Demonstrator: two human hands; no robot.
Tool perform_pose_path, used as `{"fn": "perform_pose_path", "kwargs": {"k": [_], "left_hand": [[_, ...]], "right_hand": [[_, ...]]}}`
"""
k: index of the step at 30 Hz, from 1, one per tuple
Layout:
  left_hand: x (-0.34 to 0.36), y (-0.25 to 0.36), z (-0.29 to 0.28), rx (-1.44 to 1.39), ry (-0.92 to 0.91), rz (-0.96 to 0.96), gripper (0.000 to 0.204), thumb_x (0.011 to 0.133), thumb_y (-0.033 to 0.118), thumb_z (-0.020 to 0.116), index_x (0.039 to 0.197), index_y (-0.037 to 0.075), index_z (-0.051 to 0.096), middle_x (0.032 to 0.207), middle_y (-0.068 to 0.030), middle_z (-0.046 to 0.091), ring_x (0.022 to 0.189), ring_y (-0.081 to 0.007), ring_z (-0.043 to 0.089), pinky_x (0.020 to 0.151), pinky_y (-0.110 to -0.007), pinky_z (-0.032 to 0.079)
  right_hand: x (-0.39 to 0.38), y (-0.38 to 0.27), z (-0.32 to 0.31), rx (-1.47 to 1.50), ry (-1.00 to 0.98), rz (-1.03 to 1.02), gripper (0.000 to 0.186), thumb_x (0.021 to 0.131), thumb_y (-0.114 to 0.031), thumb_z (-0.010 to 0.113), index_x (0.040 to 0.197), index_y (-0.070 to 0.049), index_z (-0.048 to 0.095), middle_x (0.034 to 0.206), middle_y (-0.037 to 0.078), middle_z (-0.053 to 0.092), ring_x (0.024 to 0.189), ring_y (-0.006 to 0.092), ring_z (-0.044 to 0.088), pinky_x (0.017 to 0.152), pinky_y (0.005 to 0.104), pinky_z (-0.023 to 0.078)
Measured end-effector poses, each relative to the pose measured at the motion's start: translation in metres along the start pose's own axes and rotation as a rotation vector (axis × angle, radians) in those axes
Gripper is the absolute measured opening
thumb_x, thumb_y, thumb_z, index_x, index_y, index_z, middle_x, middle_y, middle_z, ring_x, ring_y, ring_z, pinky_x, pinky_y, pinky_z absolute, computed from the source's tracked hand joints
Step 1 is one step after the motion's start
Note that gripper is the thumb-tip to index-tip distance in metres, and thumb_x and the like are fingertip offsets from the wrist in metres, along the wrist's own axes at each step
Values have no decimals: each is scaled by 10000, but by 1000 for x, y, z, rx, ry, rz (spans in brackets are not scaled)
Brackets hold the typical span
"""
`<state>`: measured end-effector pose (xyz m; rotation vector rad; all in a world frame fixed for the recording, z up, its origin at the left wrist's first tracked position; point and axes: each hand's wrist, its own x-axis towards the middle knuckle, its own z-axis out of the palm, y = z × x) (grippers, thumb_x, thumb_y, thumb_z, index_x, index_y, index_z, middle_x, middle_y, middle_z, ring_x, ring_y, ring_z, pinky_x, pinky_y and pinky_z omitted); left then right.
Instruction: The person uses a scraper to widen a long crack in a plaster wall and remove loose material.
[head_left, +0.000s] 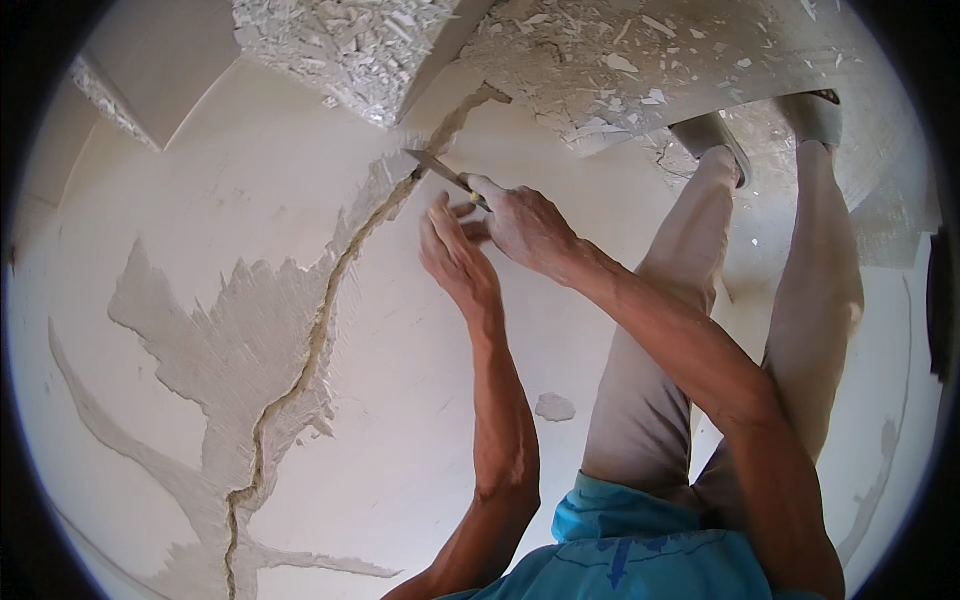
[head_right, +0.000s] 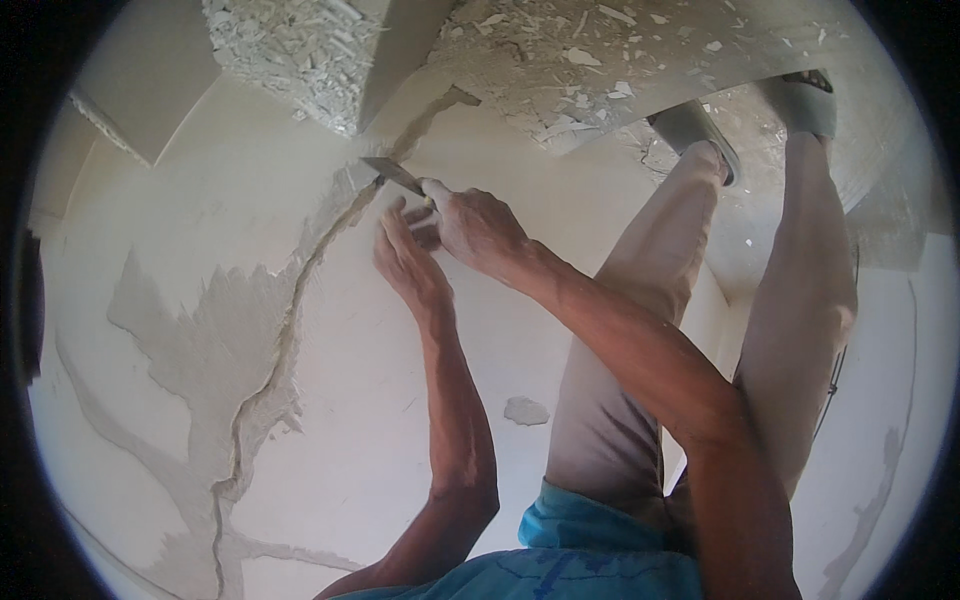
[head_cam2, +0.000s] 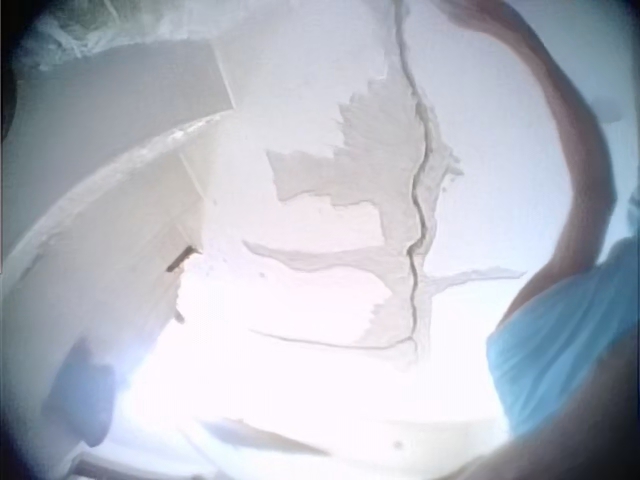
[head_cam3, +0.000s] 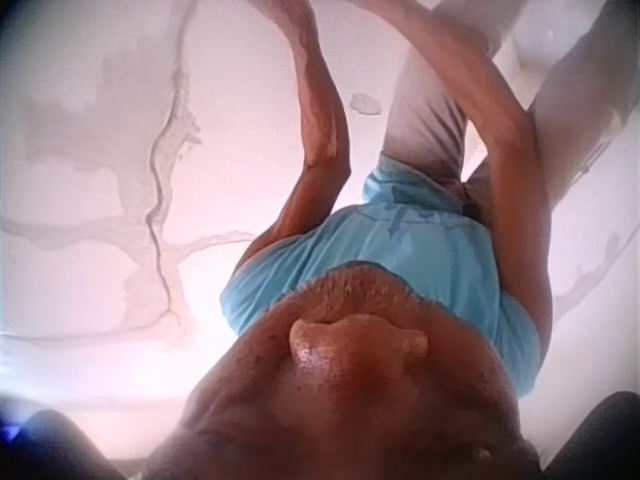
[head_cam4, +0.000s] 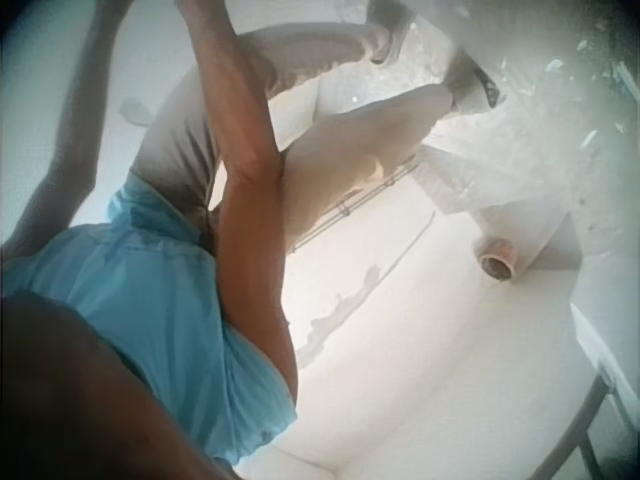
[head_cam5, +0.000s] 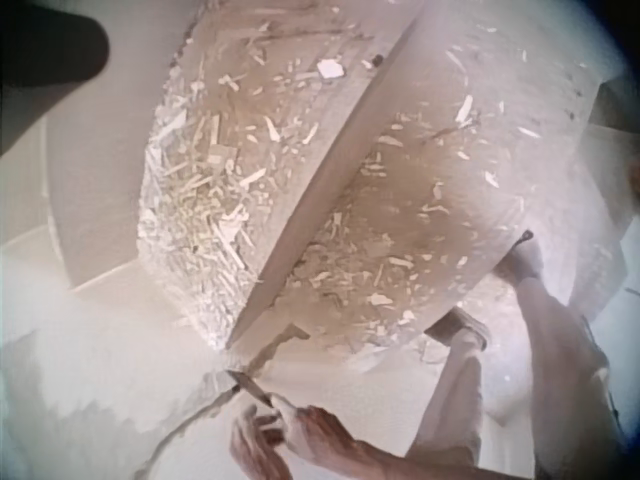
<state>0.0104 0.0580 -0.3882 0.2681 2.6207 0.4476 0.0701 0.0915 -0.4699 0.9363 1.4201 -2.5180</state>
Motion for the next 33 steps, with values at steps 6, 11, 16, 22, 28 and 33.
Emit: {"fn": "perform_pose_path", "kwargs": {"k": [6, 11, 16, 22, 28, 33], "left_hand": [[-126, -18, 19, 335, -211, -71, 484, 969, 103, 567, 1403, -49, 420, 1126, -196, 651, 854, -280, 645, 806, -415, 516], [-153, 1, 49, 72, -744, -412, 773, 945, 366, 585, 1454, -126, 272, 1326, -372, 508, 1137, -531, 551, 956, -520, 459], [-150, 8, 61, 295, -972, -331, 690, 893, 415, 616, 1368, -56, 446, 1290, -314, 563, 1115, -452, 594, 953, -472, 481], [-167, 2, 67, 134, -806, -307, 460, 885, 362, 620, 1222, 49, 603, 1181, -221, 645, 1063, -416, 622, 904, -483, 494], [-176, -17, 81, 165, -772, -306, 450, 884, 319, 606, 1201, -1, 611, 1188, -286, 622, 1041, -431, 630, 893, -469, 509], [-175, -17, 70, -23, -742, -334, 426, 868, 324, 630, 1161, 15, 618, 1118, -276, 648, 1011, -439, 636, 868, -474, 513]], "right_hand": [[-1, -18, -11, -236, 57, 74, 313, 944, -62, 469, 1241, 13, 534, 794, 277, 667, 788, 446, 676, 704, 533, 522], [5, -39, -34, -411, -21, 55, 259, 914, -65, 464, 1143, 35, 530, 790, 294, 653, 783, 471, 652, 740, 544, 511], [3, -50, -23, -538, -89, 96, 301, 885, -86, 504, 1164, 27, 518, 794, 283, 654, 816, 479, 645, 754, 564, 493], [-11, -51, -8, -598, -10, 144, 300, 876, -89, 507, 1156, 18, 524, 780, 279, 651, 797, 479, 642, 735, 564, 496], [-1, -60, -6, -665, -75, 15, 251, 913, -91, 483, 1138, 15, 518, 811, 273, 665, 823, 461, 659, 739, 553, 512], [0, -58, 15, -804, -76, 121, 253, 955, -85, 411, 1162, 24, 508, 863, 267, 674, 879, 455, 666, 769, 544, 526]]}}
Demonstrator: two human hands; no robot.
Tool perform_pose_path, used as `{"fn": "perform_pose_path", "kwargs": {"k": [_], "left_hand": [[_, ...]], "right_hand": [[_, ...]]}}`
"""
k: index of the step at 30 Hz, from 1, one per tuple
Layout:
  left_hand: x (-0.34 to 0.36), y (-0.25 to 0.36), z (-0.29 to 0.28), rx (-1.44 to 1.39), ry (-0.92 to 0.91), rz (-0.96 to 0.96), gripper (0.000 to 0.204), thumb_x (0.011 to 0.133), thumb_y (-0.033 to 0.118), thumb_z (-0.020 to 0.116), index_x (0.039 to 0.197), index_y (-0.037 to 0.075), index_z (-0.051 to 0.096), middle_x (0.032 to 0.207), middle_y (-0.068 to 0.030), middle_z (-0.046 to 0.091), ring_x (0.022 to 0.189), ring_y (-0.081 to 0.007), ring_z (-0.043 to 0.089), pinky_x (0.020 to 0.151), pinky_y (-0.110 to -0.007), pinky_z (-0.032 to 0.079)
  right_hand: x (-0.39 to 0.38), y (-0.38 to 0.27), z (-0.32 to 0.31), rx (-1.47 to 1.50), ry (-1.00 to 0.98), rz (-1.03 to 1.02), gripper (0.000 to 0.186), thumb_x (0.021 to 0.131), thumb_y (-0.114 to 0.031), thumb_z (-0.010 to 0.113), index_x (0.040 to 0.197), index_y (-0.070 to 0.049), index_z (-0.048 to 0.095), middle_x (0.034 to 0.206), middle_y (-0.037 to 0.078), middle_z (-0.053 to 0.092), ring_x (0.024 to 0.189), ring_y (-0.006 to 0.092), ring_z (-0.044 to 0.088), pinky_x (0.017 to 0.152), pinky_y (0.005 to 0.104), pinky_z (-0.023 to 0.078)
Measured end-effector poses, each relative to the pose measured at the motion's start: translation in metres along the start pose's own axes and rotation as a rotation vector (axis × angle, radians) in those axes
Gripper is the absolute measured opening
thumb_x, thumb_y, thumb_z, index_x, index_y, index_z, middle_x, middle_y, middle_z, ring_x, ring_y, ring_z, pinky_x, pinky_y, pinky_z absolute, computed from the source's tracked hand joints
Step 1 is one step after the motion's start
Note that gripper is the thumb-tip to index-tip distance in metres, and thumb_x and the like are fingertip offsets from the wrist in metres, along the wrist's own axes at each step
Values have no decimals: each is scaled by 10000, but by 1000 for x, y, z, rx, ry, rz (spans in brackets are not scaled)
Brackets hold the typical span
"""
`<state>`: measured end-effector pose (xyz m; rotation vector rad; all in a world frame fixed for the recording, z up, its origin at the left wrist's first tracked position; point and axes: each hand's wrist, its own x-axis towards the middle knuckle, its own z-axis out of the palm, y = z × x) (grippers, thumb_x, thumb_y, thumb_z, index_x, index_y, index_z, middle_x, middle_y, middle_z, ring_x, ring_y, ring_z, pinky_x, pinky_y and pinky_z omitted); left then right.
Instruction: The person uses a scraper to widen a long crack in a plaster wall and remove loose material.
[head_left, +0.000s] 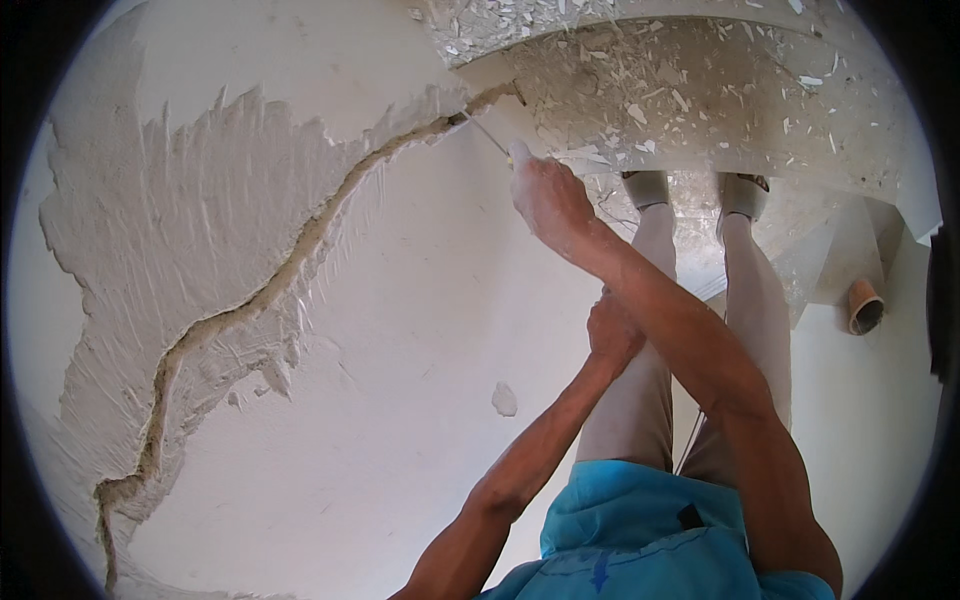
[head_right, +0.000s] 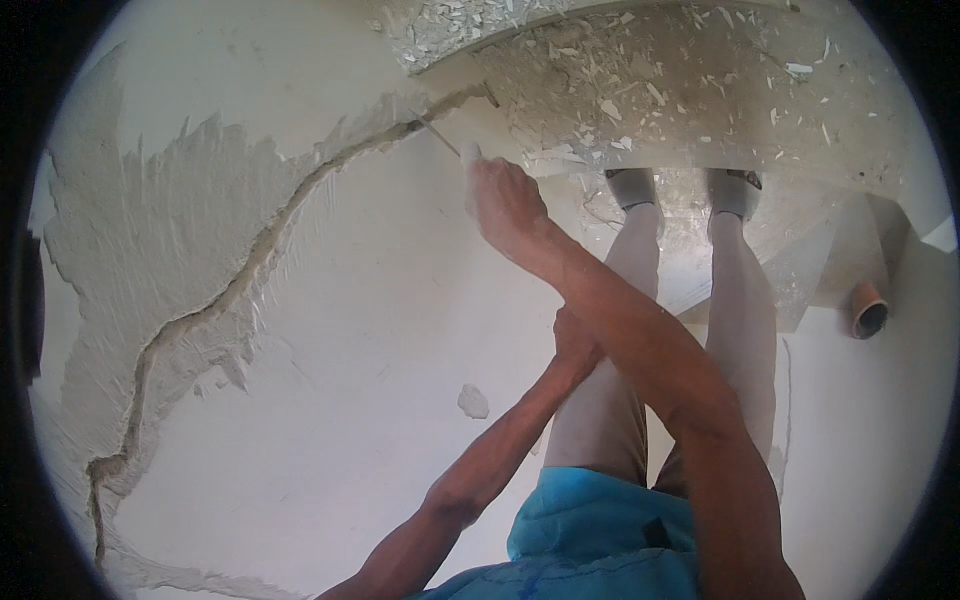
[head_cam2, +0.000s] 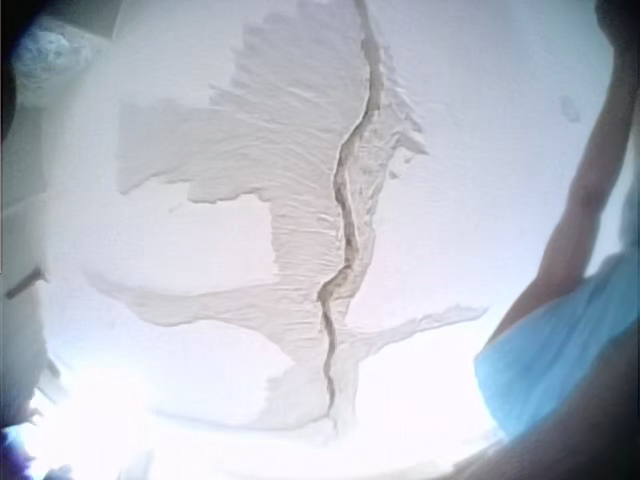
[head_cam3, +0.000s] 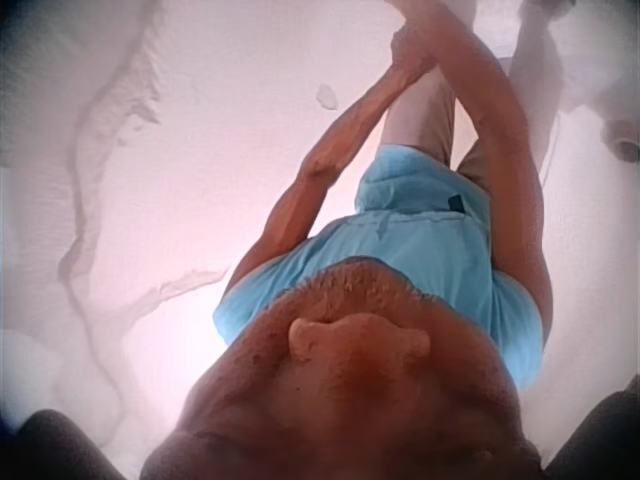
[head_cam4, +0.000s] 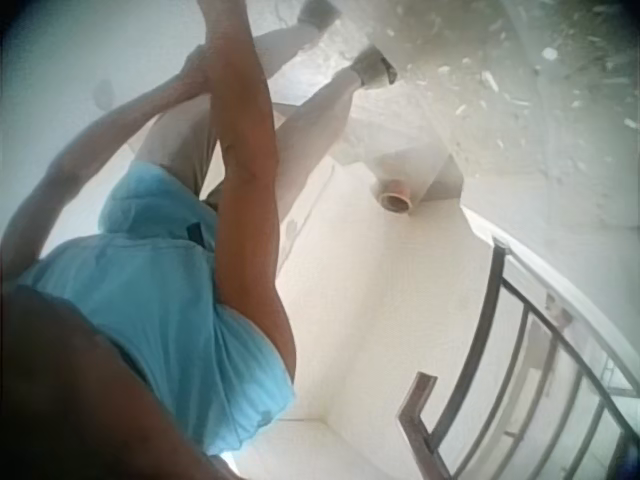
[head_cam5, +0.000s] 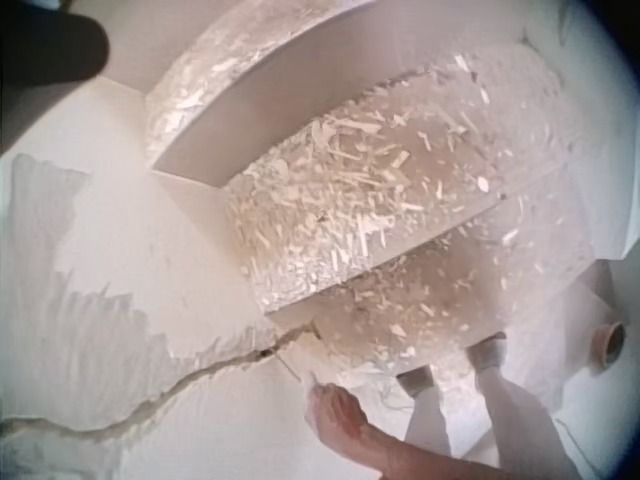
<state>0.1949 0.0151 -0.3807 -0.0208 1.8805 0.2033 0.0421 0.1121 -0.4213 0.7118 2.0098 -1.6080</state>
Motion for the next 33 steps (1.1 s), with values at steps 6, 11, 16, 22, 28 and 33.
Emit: {"fn": "perform_pose_path", "kwargs": {"k": [6, 11, 16, 22, 28, 33], "left_hand": [[6, -62, 45, -396, -88, 206, 573, 961, 364, 607, 1399, 44, 423, 1321, -137, 531, 1217, -269, 515, 999, -398, 437], [-10, -42, 44, -409, 157, 305, 604, 866, 459, 684, 1307, 80, 521, 1244, -142, 606, 1152, -308, 569, 961, -407, 455], [0, -36, 53, -361, 143, 237, 587, 851, 371, 695, 1306, 36, 537, 1214, -201, 634, 1080, -358, 626, 902, -427, 501], [5, 16, 16, 96, 21, -69, 626, 850, 321, 671, 1331, -43, 502, 1122, -258, 665, 957, -414, 678, 838, -473, 543], [-1, 18, 9, 132, 96, -100, 665, 838, 239, 652, 1369, -104, 446, 1089, -270, 662, 937, -401, 687, 842, -449, 551], [6, 11, 11, 110, 102, -70, 651, 851, 231, 628, 1372, -110, 439, 1106, -287, 648, 925, -414, 685, 831, -450, 556]], "right_hand": [[-6, -30, 10, 4, 43, -5, 175, 900, 4, 473, 1064, 57, 502, 904, 281, 673, 906, 443, 679, 785, 523, 550], [-5, -37, 13, 2, 41, -35, 171, 863, 6, 543, 1025, 55, 521, 908, 280, 676, 915, 432, 687, 800, 494, 566], [47, -10, 16, 79, -119, -113, 162, 865, -84, 567, 937, 61, 577, 926, 289, 670, 908, 440, 676, 784, 500, 562], [43, 12, -18, -51, -21, 14, 217, 865, -118, 547, 994, 50, 590, 1003, 289, 662, 979, 448, 648, 870, 493, 512], [27, -1, -26, 26, 10, 46, 260, 897, -126, 470, 1092, 29, 544, 1041, 308, 643, 1048, 480, 607, 900, 536, 460], [43, 13, -6, -54, 40, -91, 224, 883, -103, 505, 1052, 29, 572, 1019, 313, 650, 1025, 466, 628, 872, 525, 490]]}}
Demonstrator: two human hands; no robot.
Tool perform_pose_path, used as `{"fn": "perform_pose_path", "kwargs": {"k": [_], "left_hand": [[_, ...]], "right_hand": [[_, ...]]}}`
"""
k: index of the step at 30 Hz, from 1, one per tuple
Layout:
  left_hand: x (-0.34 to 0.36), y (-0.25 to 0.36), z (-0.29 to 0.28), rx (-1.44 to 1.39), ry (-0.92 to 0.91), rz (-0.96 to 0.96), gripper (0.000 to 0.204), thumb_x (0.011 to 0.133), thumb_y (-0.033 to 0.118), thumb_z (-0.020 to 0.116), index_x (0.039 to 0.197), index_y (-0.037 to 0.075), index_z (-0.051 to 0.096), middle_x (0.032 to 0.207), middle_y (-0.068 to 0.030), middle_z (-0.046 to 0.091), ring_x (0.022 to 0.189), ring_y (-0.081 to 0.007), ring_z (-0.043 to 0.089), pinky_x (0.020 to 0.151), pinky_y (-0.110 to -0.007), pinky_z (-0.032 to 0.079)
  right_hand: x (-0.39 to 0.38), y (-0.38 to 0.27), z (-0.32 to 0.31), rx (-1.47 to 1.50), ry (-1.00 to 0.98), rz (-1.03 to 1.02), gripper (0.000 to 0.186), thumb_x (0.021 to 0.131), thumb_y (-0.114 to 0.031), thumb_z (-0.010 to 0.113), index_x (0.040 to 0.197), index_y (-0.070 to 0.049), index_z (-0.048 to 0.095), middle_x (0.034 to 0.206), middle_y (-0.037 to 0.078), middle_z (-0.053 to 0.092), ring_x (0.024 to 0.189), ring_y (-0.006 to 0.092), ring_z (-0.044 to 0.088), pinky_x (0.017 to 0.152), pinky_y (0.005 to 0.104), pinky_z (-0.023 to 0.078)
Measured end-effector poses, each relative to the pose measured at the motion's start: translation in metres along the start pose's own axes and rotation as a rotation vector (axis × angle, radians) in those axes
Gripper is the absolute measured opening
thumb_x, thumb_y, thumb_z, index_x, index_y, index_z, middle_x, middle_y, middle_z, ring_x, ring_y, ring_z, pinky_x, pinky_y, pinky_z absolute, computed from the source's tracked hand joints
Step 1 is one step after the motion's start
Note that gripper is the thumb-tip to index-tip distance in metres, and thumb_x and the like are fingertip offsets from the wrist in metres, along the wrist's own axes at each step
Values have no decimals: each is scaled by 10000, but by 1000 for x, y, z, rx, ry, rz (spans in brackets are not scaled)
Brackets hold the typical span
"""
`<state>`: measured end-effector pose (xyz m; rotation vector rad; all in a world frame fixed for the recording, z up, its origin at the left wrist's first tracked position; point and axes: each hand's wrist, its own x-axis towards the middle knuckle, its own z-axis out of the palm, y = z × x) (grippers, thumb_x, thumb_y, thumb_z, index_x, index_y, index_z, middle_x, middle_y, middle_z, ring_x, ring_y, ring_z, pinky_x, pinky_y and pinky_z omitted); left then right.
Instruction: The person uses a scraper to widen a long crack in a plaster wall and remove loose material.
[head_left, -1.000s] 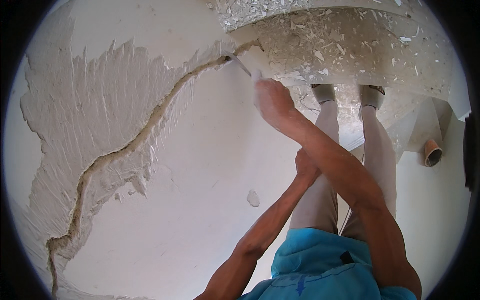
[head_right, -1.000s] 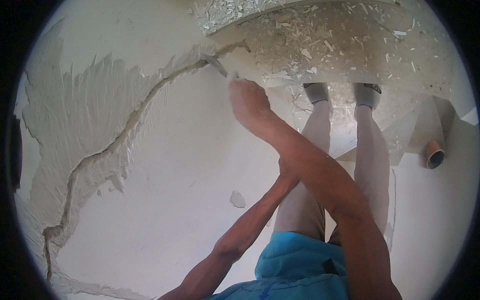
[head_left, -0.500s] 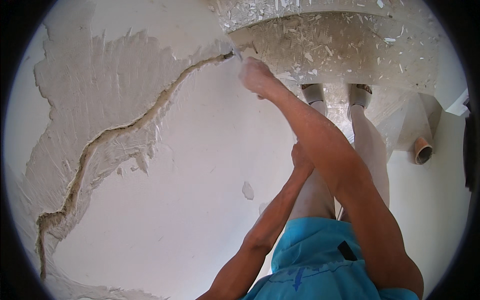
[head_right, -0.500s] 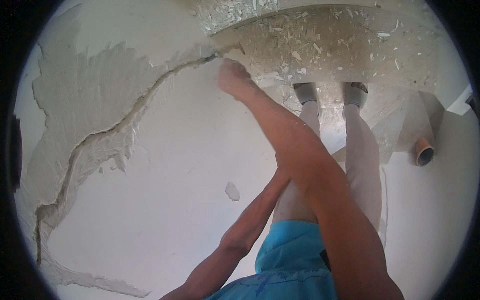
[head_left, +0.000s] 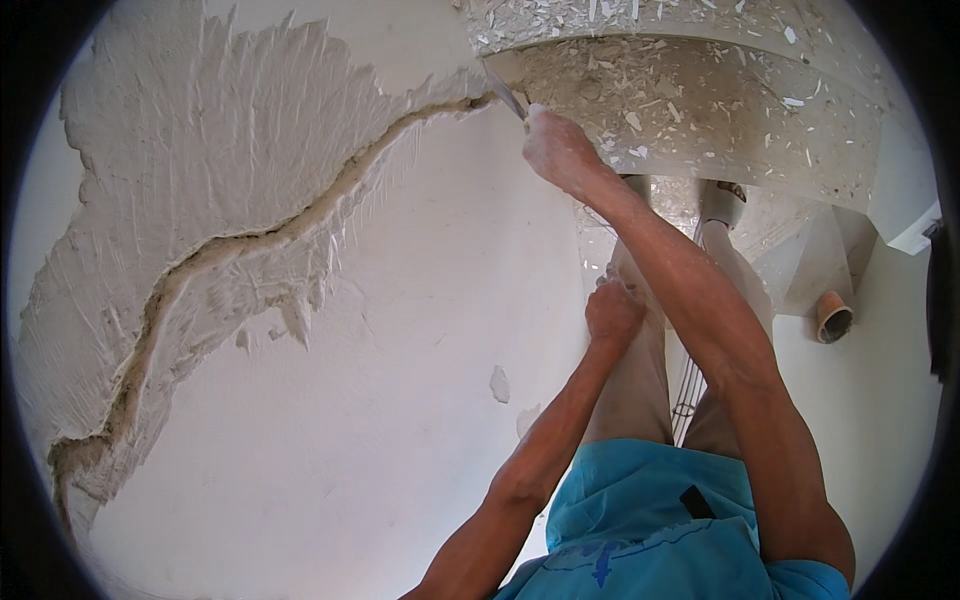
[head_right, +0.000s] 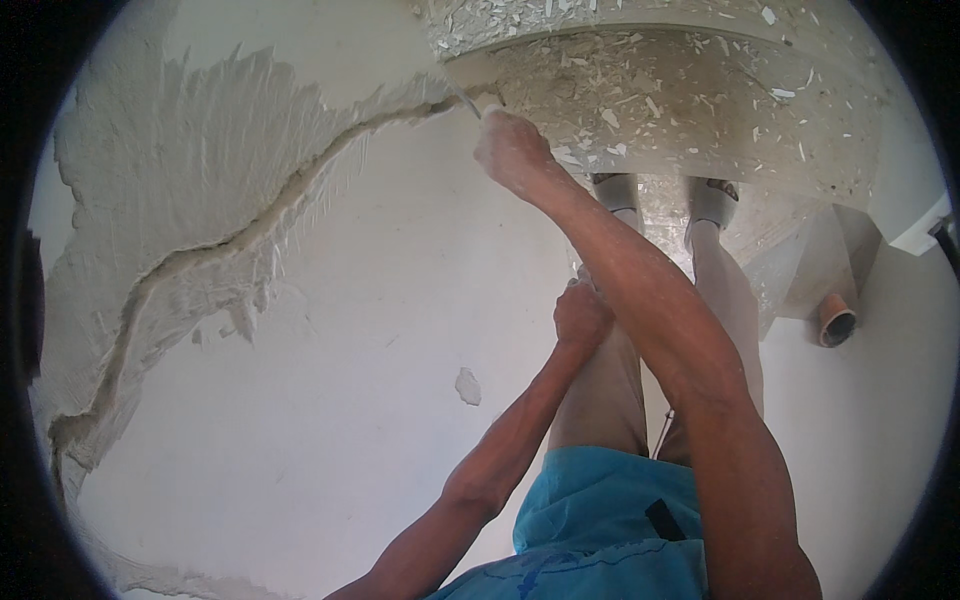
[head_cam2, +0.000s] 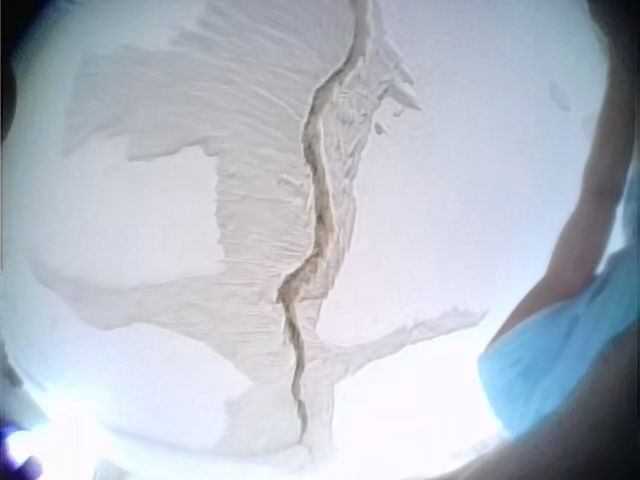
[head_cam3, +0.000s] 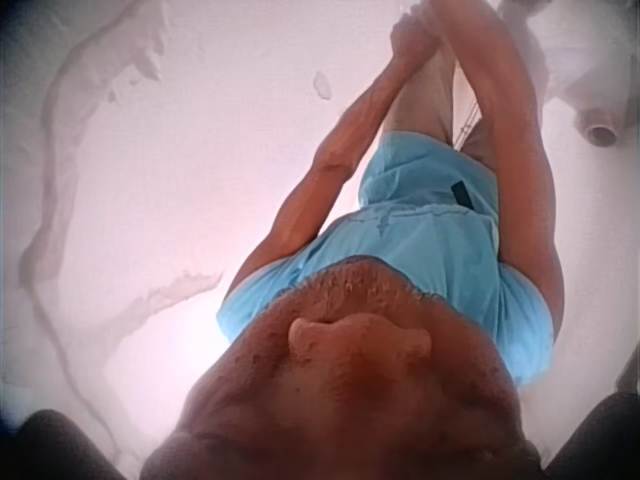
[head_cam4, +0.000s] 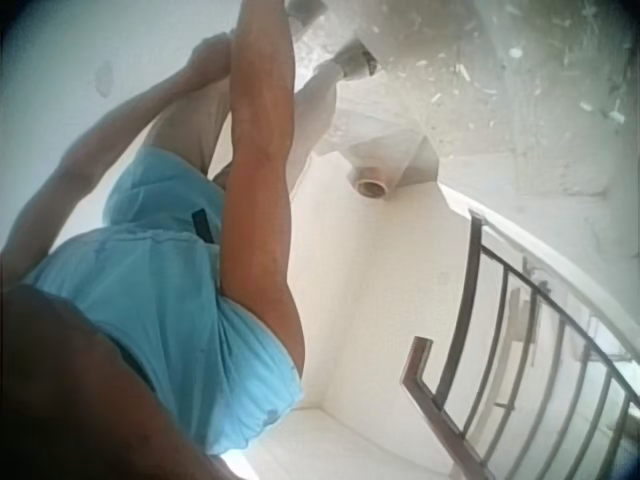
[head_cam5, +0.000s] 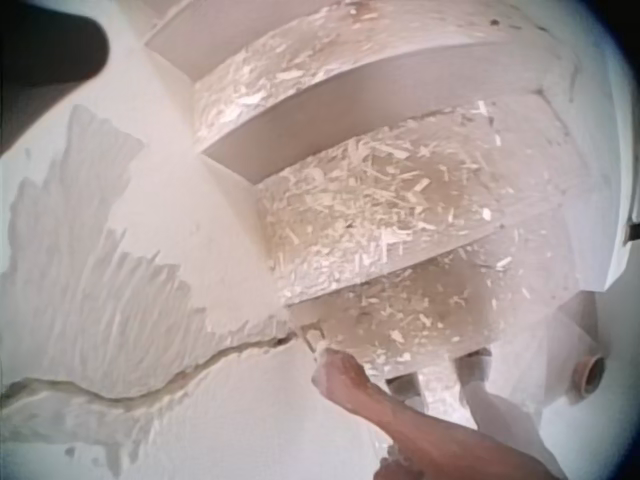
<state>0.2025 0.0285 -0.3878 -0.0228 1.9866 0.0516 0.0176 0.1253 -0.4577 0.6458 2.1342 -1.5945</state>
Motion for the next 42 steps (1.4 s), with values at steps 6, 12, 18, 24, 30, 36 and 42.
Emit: {"fn": "perform_pose_path", "kwargs": {"k": [6, 12, 18, 24, 30, 36, 42], "left_hand": [[4, -19, 3, -83, -37, -49, 574, 866, 418, 650, 1263, 9, 581, 1133, -237, 676, 994, -413, 673, 870, -482, 528], [-7, -16, -14, -107, -15, 142, 396, 863, 269, 651, 1092, -55, 665, 1052, -286, 669, 896, -403, 701, 782, -480, 572], [3, -6, -10, -86, 91, 23, 419, 819, 228, 679, 1132, -47, 641, 1000, -253, 690, 915, -420, 691, 804, -461, 568], [3, -27, -11, -229, 127, -4, 452, 871, 364, 641, 1093, -30, 649, 992, -253, 688, 917, -430, 679, 840, -488, 544], [12, -41, -10, -171, -1, 27, 634, 801, 197, 676, 1337, -85, 490, 1031, -256, 671, 974, -413, 667, 875, -472, 526], [14, -41, -21, -200, -42, 51, 650, 812, 224, 670, 1353, -80, 475, 1063, -274, 661, 953, -419, 674, 855, -473, 534], [18, -31, -21, -70, -33, 98, 630, 853, 247, 625, 1368, -78, 462, 1084, -281, 655, 963, -417, 672, 866, -473, 534]], "right_hand": [[-14, -38, 6, -11, -45, 117, 187, 867, -92, 542, 1003, 30, 578, 1002, 306, 655, 986, 462, 643, 850, 521, 505], [-10, -51, 21, -28, 3, 195, 238, 858, -101, 578, 1050, 38, 598, 1021, 287, 669, 998, 459, 652, 875, 517, 524], [40, 19, 23, 8, 11, 196, 300, 874, -159, 552, 1106, 31, 570, 1000, 276, 676, 996, 471, 646, 886, 529, 511], [-6, 2, 40, 178, 114, 191, 251, 848, -123, 494, 1047, 18, 553, 951, 294, 650, 942, 465, 632, 832, 504, 486], [-5, -13, 39, 269, 142, 212, 202, 855, -116, 488, 1019, -7, 534, 874, 241, 637, 858, 414, 635, 775, 494, 486], [8, -12, 54, 260, 204, 229, 158, 892, -114, 496, 976, 18, 515, 808, 235, 621, 698, 387, 623, 599, 477, 498], [31, 15, 44, 314, -6, 373, 271, 887, -136, 517, 1054, 70, 575, 873, 300, 665, 788, 449, 684, 633, 495, 562]]}}
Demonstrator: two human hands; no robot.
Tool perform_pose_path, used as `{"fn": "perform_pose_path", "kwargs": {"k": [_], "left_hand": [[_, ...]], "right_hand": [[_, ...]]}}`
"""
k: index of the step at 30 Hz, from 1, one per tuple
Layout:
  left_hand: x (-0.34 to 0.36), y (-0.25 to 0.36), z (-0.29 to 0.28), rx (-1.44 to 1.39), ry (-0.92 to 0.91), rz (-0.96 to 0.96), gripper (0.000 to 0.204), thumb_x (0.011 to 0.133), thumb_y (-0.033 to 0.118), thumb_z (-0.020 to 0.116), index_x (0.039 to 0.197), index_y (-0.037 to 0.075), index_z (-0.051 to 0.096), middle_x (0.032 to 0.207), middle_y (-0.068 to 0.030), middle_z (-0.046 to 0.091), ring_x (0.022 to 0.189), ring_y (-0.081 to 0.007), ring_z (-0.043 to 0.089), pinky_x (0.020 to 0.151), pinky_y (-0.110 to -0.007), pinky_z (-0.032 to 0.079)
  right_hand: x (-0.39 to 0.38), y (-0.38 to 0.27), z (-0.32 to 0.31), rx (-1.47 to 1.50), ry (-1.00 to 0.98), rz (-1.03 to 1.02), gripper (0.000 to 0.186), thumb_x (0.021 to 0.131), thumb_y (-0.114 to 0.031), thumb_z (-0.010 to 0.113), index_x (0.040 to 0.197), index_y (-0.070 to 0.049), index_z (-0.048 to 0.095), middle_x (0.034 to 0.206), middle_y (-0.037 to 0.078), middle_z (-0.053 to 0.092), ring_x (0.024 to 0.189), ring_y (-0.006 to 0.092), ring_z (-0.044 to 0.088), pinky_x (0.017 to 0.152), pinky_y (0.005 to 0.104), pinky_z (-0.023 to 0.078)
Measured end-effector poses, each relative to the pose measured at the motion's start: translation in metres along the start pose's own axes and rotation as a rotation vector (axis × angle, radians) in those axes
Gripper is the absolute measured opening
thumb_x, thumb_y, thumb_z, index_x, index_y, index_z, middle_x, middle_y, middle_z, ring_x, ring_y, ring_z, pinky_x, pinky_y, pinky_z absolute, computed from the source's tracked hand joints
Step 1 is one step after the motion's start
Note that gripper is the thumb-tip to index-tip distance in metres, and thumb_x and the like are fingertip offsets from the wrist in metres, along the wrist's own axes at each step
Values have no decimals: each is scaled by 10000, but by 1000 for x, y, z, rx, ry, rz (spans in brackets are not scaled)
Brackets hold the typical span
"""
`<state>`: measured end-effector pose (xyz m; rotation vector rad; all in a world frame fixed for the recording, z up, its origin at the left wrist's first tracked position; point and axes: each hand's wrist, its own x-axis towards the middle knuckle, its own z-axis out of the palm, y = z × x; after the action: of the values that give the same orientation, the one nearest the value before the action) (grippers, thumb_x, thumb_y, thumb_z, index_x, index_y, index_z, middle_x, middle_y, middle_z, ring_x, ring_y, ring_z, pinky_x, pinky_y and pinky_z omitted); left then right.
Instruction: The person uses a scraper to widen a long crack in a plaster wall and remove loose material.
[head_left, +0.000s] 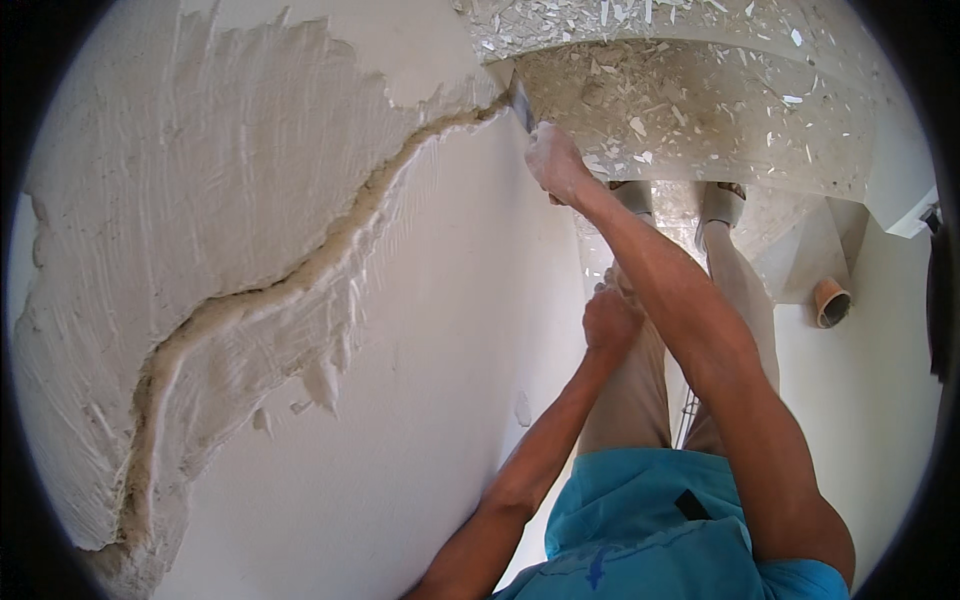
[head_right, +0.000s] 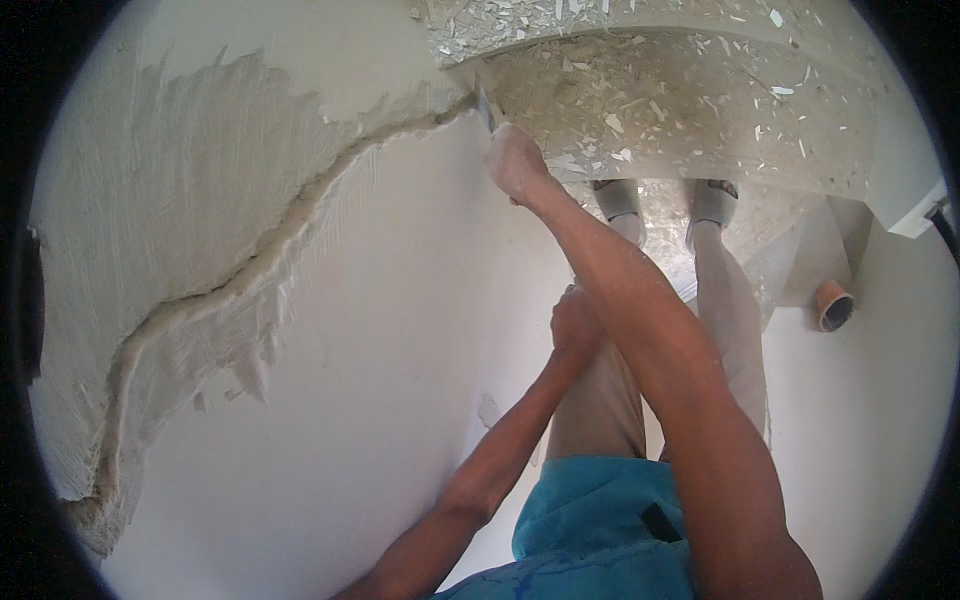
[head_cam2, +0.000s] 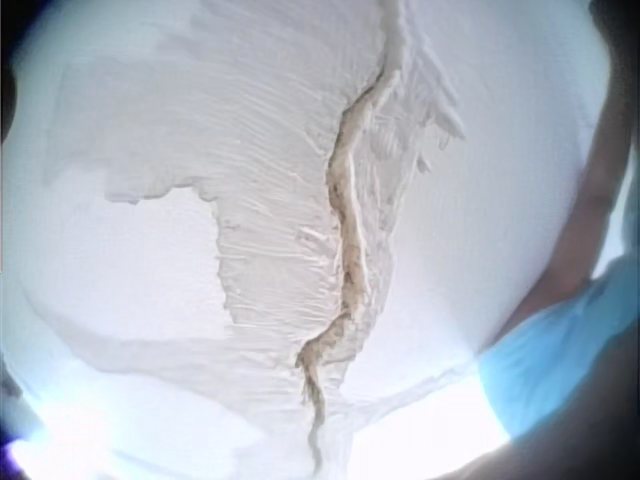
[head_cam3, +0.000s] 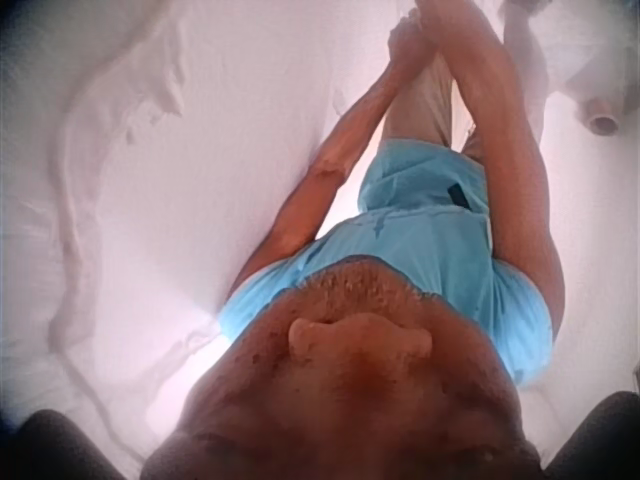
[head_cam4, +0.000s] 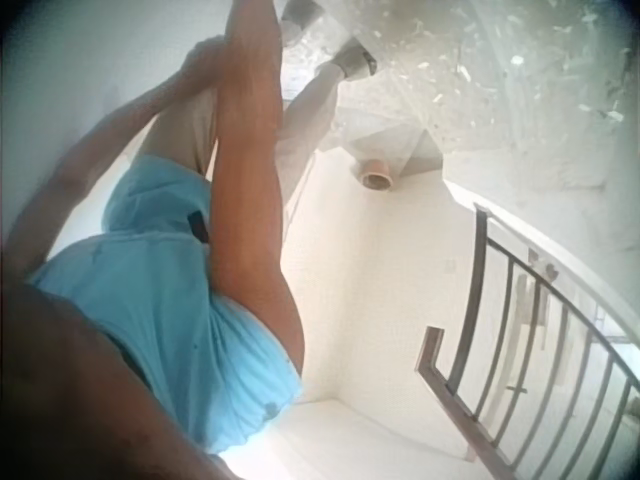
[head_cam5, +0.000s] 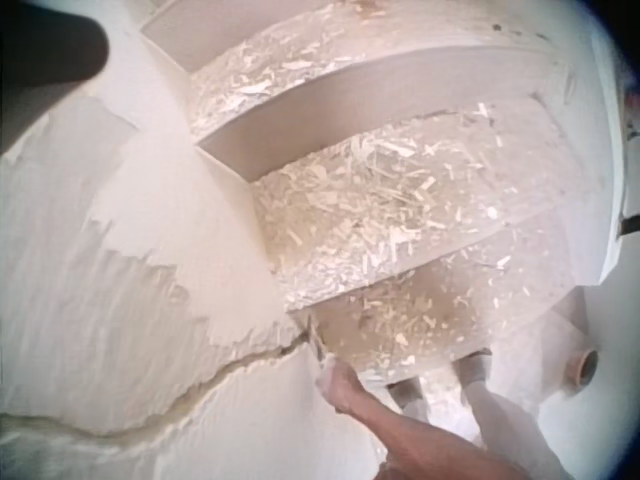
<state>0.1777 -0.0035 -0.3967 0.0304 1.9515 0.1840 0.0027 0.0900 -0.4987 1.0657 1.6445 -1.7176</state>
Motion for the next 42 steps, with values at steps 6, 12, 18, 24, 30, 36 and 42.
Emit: {"fn": "perform_pose_path", "kwargs": {"k": [6, 12, 18, 24, 30, 36, 42], "left_hand": [[-7, -2, -1, -70, 118, -62, 594, 871, 378, 655, 1300, -20, 551, 1071, -272, 673, 977, -443, 664, 872, -506, 525], [-8, -6, 4, -59, 52, -46, 599, 868, 329, 635, 1339, -19, 508, 1103, -287, 653, 995, -444, 655, 887, -508, 519], [-8, -20, 14, -51, 1, -1, 646, 846, 265, 647, 1354, -91, 467, 1065, -271, 641, 955, -434, 661, 871, -499, 522], [-13, 3, 9, 0, 44, -30, 640, 871, 297, 623, 1365, -79, 465, 1076, -284, 635, 934, -435, 667, 838, -489, 539], [-13, -6, 9, 16, 25, -98, 641, 872, 349, 634, 1349, -51, 481, 1106, -289, 643, 1024, -435, 647, 906, -496, 519], [-12, -1, 6, -42, -8, -51, 595, 881, 356, 629, 1308, -45, 524, 1115, -305, 643, 1022, -434, 649, 895, -496, 519], [-16, -16, 8, -58, -76, 108, 494, 856, 282, 661, 1193, -68, 574, 1051, -305, 649, 904, -439, 676, 807, -480, 546]], "right_hand": [[-28, 3, -2, -117, 153, -129, 253, 911, -146, 492, 1064, 37, 577, 918, 306, 665, 863, 467, 670, 750, 520, 537], [-39, 2, -11, -290, 85, -243, 230, 882, -99, 510, 1071, 30, 540, 929, 314, 655, 951, 476, 645, 827, 532, 501], [-40, -5, 6, -392, 73, -220, 211, 861, -79, 523, 1029, 49, 521, 923, 313, 656, 947, 498, 638, 825, 555, 507], [28, 7, -23, -480, 151, -260, 221, 868, -106, 532, 1004, 49, 610, 994, 309, 666, 964, 477, 654, 833, 542, 525], [-16, -3, -33, -341, 48, -212, 248, 881, -118, 515, 1029, 53, 617, 983, 313, 670, 970, 481, 652, 839, 528, 511], [-39, 14, -13, -192, 104, -218, 184, 870, -103, 497, 1003, 17, 539, 932, 320, 644, 870, 484, 638, 787, 551, 499], [-32, 13, 27, -267, 181, -156, 196, 861, -110, 556, 996, 31, 552, 911, 294, 663, 920, 480, 642, 810, 555, 504]]}}
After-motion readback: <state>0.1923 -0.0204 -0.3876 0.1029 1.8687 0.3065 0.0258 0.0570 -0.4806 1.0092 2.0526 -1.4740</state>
